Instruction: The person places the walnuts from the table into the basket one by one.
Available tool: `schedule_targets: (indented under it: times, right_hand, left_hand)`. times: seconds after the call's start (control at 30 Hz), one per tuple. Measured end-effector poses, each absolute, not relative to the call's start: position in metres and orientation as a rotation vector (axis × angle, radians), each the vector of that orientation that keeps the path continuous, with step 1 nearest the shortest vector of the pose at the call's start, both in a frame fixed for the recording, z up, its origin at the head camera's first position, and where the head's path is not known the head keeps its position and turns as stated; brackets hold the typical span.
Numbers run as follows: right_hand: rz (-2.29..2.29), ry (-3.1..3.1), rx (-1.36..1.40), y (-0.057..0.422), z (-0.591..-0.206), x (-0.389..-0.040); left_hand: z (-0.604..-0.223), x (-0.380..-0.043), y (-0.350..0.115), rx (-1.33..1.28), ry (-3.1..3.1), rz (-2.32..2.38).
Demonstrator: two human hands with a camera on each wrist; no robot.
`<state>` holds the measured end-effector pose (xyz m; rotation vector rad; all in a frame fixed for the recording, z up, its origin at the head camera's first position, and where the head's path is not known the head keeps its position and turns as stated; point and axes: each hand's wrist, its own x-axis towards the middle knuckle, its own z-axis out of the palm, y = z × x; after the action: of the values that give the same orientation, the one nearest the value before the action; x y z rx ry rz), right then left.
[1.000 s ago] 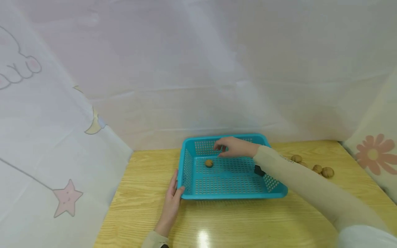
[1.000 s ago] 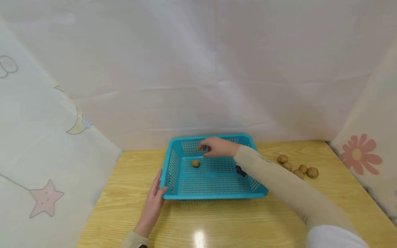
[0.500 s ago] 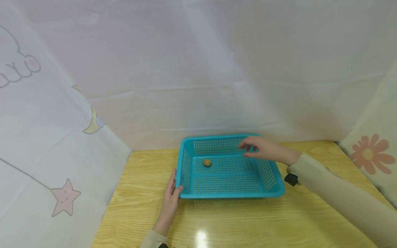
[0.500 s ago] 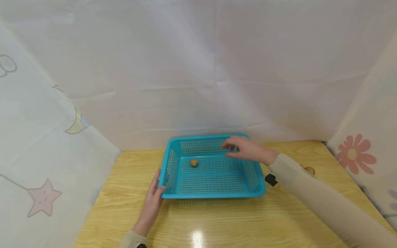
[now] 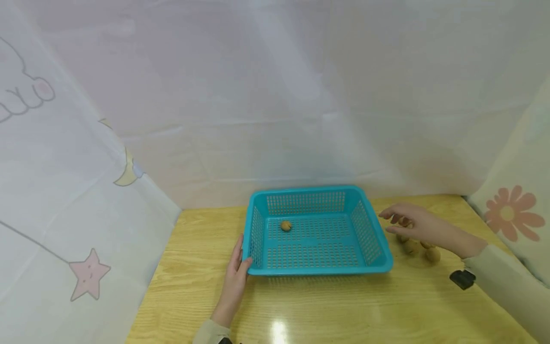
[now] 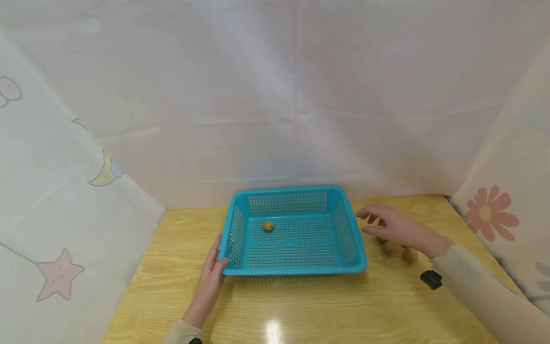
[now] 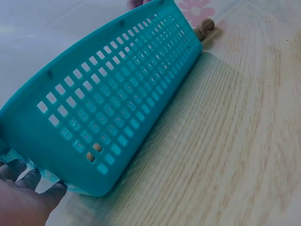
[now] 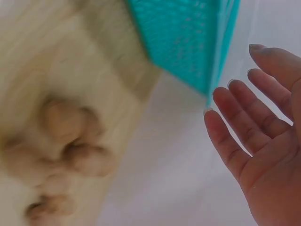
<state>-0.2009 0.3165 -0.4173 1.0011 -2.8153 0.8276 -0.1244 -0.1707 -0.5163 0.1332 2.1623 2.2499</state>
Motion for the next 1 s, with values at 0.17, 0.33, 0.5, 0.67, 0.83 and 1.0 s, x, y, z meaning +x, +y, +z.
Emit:
schedule_targets:
  times: [0.17, 0.33, 0.5, 0.67, 0.83, 1.0]
  right_hand:
    - [0.793, -2.801, 0.930, 0.350, -0.437, -0.187]
    - [0.756, -2.816, 0.856, 0.378, -0.456, -0.173]
    - [0.728, -2.860, 0.781, 0.396, -0.470, -0.162]
    - [0.703, -2.834, 0.786, 0.407, -0.480, -0.156]
    - [0.703, -2.847, 0.758, 0.416, -0.492, -0.155]
    - [0.750, -2.889, 0.729, 0.423, -0.506, -0.153]
  left_hand:
    - [-0.515, -0.125, -0.170, 0.129, 2.160, 2.260]
    - [-0.516, -0.126, -0.169, 0.118, 2.153, 2.262]
    - [-0.516, -0.125, -0.169, 0.118, 2.151, 2.265]
    - [-0.517, -0.126, -0.170, 0.122, 2.147, 2.269]
    - [-0.518, -0.127, -0.170, 0.126, 2.140, 2.277]
    - [-0.518, -0.126, -0.170, 0.118, 2.129, 2.281]
